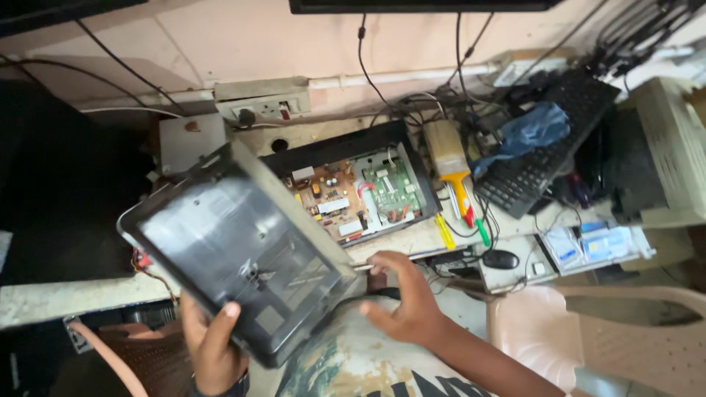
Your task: The person uses a yellow screwdriver to remove screws from a black computer case, then removes the side panel. They use a brush to clean the inside of the panel and the exterior of the case.
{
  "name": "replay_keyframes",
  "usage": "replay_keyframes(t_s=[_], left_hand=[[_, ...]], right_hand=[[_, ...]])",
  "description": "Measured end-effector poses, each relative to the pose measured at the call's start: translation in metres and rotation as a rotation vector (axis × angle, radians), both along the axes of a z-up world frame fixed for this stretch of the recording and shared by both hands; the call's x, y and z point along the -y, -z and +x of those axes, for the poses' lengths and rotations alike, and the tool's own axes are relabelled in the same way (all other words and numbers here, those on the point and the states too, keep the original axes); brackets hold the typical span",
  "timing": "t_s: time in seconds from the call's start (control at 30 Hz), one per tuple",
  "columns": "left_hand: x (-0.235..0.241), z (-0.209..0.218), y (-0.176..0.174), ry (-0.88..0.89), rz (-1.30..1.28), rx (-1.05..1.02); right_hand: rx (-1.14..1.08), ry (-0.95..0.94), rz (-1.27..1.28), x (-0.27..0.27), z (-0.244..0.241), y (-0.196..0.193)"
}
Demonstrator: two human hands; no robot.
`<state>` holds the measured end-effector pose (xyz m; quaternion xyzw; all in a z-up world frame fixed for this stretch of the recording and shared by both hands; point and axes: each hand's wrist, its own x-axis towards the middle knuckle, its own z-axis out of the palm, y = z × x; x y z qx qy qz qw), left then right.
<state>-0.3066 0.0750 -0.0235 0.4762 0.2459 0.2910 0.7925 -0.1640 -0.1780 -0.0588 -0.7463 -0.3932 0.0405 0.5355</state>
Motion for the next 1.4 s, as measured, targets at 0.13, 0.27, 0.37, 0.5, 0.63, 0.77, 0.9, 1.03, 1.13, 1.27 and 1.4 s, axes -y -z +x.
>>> replay_keyframes(t_s=[0.13, 0.27, 0.37, 0.5, 0.63, 0.77, 0.9, 1.03, 1.13, 1.27, 1.4], left_hand=[[-0.001, 0.027, 0.012, 0.134, 0.031, 0.037], [0.012, 0.058, 0.022, 0.306, 0.033, 0.082], [0.012, 0.080, 0.021, 0.449, 0.122, 0.019], [0.012, 0.105, 0.007, 0.533, 0.315, -0.042], [0.013, 0.107, -0.010, 0.414, 0.859, -0.466], [0.016, 0.103, -0.020, 0.354, 0.975, -0.467], [0.010, 0.087, -0.013, 0.369, 0.850, -0.518], [0.006, 0.066, 0.008, 0.283, 0.608, -0.372], [0.006, 0.056, 0.015, 0.240, 0.264, -0.235], [0.010, 0.050, 0.002, 0.178, -0.131, 0.055], [0.025, 0.054, -0.024, 0.172, -0.263, 0.085]], right_hand=[[-0.701, 0.036, 0.028, 0.004, -0.020, 0.036], [-0.930, 0.031, 0.295, 0.010, -0.032, 0.051], [-1.130, 0.139, 0.501, 0.013, -0.033, 0.052], [-1.213, 0.211, 0.702, 0.008, -0.025, 0.047], [-1.246, 0.299, 0.796, 0.000, -0.020, 0.047], [-1.232, 0.237, 0.766, -0.002, -0.021, 0.051], [-1.286, 0.087, 0.712, 0.008, -0.018, 0.057], [-1.189, -0.143, 0.495, 0.037, -0.007, 0.063], [-1.143, -0.182, 0.324, 0.069, 0.017, 0.064], [-1.127, 0.091, 0.232, 0.108, 0.071, 0.067], [-1.305, -0.010, 0.918, 0.147, 0.122, 0.089]])
